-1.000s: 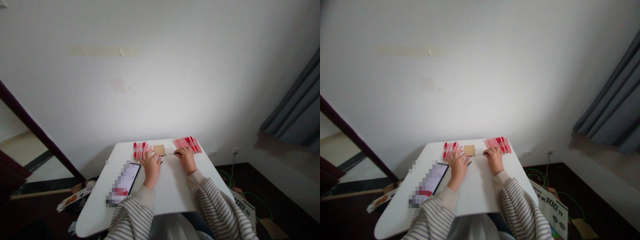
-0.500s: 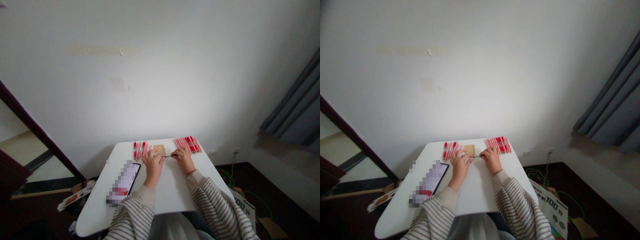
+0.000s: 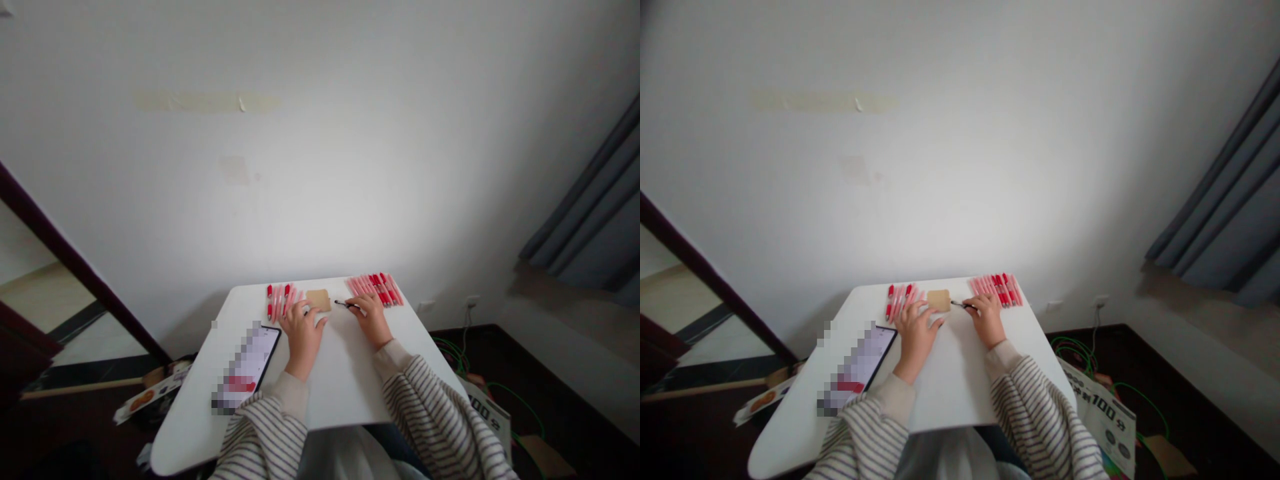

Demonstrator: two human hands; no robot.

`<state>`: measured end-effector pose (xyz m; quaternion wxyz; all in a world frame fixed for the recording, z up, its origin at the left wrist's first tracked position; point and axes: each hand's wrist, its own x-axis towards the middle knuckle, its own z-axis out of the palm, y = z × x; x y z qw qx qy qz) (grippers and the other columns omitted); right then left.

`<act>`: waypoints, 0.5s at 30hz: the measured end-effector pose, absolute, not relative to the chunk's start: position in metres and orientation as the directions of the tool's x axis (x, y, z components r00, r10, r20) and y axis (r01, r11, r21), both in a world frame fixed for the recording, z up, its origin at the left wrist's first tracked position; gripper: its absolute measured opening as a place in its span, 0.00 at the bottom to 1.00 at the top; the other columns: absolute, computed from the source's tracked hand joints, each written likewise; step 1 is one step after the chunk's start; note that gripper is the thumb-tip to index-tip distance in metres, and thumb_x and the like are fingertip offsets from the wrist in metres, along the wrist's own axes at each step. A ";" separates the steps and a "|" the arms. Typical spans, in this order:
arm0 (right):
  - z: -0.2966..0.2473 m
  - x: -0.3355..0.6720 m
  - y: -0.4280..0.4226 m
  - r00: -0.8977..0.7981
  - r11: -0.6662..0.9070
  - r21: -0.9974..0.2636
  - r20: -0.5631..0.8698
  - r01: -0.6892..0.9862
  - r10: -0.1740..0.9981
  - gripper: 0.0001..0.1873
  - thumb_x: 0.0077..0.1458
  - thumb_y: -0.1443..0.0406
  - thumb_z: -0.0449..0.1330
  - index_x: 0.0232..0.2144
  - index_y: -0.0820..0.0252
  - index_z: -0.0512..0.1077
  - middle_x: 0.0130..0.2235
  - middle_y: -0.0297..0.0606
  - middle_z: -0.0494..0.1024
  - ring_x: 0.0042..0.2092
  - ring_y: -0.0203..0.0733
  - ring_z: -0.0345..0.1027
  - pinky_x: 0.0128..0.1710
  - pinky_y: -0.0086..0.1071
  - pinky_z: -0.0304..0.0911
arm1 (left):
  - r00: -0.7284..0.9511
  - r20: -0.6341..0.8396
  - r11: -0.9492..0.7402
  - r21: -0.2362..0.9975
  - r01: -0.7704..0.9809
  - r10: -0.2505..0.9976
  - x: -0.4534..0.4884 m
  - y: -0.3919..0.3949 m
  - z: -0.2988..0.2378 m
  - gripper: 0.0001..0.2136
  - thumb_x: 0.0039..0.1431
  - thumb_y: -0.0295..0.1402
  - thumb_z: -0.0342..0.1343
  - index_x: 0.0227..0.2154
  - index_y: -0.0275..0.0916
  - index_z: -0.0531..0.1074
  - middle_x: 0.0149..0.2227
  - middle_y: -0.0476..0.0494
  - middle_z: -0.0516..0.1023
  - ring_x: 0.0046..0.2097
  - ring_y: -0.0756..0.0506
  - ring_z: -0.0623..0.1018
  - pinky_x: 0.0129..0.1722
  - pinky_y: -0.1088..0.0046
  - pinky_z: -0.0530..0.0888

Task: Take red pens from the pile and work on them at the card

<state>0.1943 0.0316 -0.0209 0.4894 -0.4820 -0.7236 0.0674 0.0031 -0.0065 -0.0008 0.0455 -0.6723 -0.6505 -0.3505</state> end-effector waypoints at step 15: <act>-0.029 0.197 0.037 0.120 0.464 -0.728 0.592 0.505 0.797 0.11 0.56 0.59 0.58 0.37 0.55 0.77 0.40 0.42 0.78 0.47 0.50 0.65 0.51 0.46 0.58 | -0.039 0.497 -0.107 0.261 0.959 0.867 0.002 -0.018 0.000 0.04 0.50 0.37 0.60 0.28 0.44 0.75 0.50 0.45 0.71 0.56 0.37 0.63 0.61 0.38 0.44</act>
